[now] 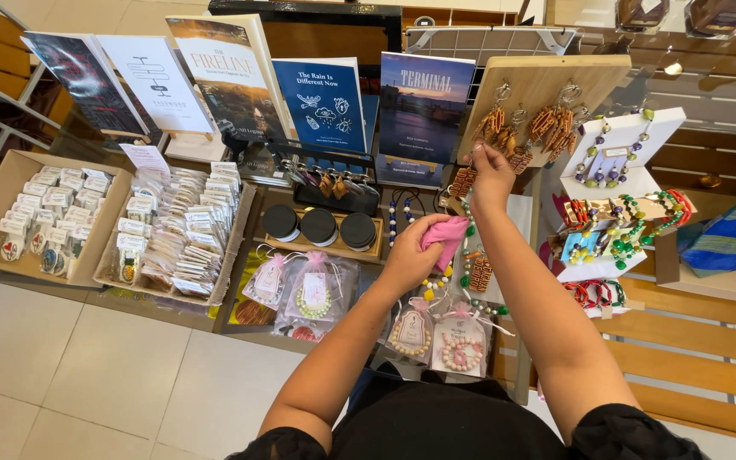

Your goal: Cleaning and organizing various souvenir items on a display table using a pink cloth.

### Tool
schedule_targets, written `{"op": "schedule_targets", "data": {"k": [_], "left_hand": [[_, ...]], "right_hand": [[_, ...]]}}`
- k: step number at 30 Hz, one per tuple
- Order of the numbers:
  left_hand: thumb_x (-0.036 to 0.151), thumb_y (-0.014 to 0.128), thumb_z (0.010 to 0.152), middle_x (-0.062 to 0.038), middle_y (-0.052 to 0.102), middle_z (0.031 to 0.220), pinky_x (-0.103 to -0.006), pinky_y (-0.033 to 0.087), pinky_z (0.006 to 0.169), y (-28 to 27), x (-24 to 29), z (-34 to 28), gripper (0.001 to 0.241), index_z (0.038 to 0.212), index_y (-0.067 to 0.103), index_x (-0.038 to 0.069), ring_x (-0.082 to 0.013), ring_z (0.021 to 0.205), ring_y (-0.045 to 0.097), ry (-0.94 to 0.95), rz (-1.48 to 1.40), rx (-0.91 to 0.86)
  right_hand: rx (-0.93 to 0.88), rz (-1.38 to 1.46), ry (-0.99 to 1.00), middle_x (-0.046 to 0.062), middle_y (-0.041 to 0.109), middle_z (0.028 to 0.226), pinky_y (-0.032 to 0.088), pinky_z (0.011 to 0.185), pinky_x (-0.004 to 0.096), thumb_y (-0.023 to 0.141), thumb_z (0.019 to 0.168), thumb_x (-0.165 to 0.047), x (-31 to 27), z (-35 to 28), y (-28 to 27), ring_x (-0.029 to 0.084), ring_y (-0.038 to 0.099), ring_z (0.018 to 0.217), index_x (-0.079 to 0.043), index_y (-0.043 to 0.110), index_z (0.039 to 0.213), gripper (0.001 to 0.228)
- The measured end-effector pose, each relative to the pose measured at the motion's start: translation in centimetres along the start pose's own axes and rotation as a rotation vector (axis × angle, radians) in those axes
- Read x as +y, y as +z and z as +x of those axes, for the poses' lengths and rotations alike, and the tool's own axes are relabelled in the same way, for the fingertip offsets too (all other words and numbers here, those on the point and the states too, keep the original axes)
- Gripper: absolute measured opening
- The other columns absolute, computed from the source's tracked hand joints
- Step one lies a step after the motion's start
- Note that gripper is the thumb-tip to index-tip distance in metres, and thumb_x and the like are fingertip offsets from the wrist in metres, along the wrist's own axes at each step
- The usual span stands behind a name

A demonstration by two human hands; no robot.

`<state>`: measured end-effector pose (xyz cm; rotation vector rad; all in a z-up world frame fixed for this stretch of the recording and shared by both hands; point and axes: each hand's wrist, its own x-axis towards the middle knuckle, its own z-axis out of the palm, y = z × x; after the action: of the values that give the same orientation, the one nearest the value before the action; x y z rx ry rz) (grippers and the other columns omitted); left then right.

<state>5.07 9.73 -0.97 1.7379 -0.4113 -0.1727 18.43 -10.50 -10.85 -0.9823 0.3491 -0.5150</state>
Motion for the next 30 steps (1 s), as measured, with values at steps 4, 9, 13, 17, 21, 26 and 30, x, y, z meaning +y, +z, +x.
{"op": "schedule_targets", "data": {"k": [4, 9, 13, 17, 21, 26, 30], "left_hand": [[0.005, 0.059, 0.085, -0.011, 0.073, 0.117, -0.0314, 0.055, 0.092, 0.0, -0.5, -0.1, 0.044, 0.129, 0.065, 0.005, -0.0193, 0.103, 0.07, -0.032, -0.044, -0.004], [0.004, 0.058, 0.084, -0.011, 0.071, 0.121, -0.0313, 0.054, 0.094, 0.0, -1.0, -0.2, 0.046, 0.13, 0.064, 0.005, -0.0182, 0.106, 0.068, 0.0, -0.068, -0.014], [0.005, 0.058, 0.084, -0.011, 0.072, 0.119, -0.0315, 0.054, 0.094, 0.0, -0.7, -0.1, 0.046, 0.13, 0.065, 0.005, -0.0191, 0.105, 0.069, -0.026, -0.048, -0.017], [0.005, 0.058, 0.085, -0.011, 0.072, 0.121, -0.032, 0.054, 0.095, -0.1, -0.6, 0.0, 0.045, 0.13, 0.064, 0.005, -0.0206, 0.107, 0.07, -0.015, -0.018, -0.012], [0.006, 0.059, 0.086, -0.011, 0.071, 0.123, -0.0323, 0.054, 0.096, -0.3, -0.7, -0.1, 0.044, 0.13, 0.064, 0.005, -0.0212, 0.11, 0.069, -0.01, 0.002, 0.005], [0.005, 0.059, 0.086, -0.011, 0.07, 0.125, -0.0327, 0.053, 0.098, -0.2, -0.7, -0.1, 0.044, 0.13, 0.064, 0.004, -0.0216, 0.112, 0.069, -0.006, -0.003, 0.003], [0.004, 0.059, 0.085, -0.011, 0.071, 0.124, -0.0329, 0.054, 0.097, -0.1, -0.3, -0.1, 0.046, 0.13, 0.064, 0.005, -0.0216, 0.11, 0.07, -0.047, -0.006, -0.004]], "right_hand": [[0.02, -0.023, -0.049, 0.012, 0.072, 0.119, 0.056, 0.085, 0.026, 0.072, 0.098, -0.009, 0.4, 0.1, -0.3, 0.014, 0.069, 0.088, 0.004, 0.073, 0.112, 0.018], [0.026, -0.051, -0.164, 0.014, 0.057, 0.145, 0.059, 0.089, 0.028, 0.071, 0.098, -0.007, 0.2, -0.1, -0.3, 0.014, 0.069, 0.099, 0.005, 0.073, 0.111, 0.018], [0.069, -0.047, -0.164, 0.013, 0.066, 0.135, 0.058, 0.086, 0.027, 0.072, 0.097, -0.007, 1.6, 1.7, -0.9, 0.016, 0.07, 0.093, 0.005, 0.073, 0.109, 0.017], [0.111, 0.007, -0.073, 0.012, 0.072, 0.11, 0.057, 0.081, 0.027, 0.068, 0.102, -0.009, 1.1, 2.3, -0.7, 0.018, 0.073, 0.088, 0.003, 0.068, 0.111, 0.015], [0.136, 0.011, -0.059, 0.009, 0.076, 0.109, 0.057, 0.08, 0.027, 0.062, 0.104, -0.01, 1.3, 2.9, -1.3, 0.017, 0.071, 0.084, 0.002, 0.062, 0.112, 0.014], [0.141, 0.002, -0.077, 0.008, 0.074, 0.106, 0.058, 0.077, 0.027, 0.063, 0.102, -0.007, 1.5, 3.2, -1.2, 0.018, 0.073, 0.083, 0.003, 0.062, 0.113, 0.015], [0.149, -0.005, -0.046, 0.01, 0.073, 0.102, 0.058, 0.075, 0.027, 0.068, 0.101, -0.007, 1.6, 3.9, -1.0, 0.018, 0.073, 0.082, 0.004, 0.065, 0.11, 0.015]]}}
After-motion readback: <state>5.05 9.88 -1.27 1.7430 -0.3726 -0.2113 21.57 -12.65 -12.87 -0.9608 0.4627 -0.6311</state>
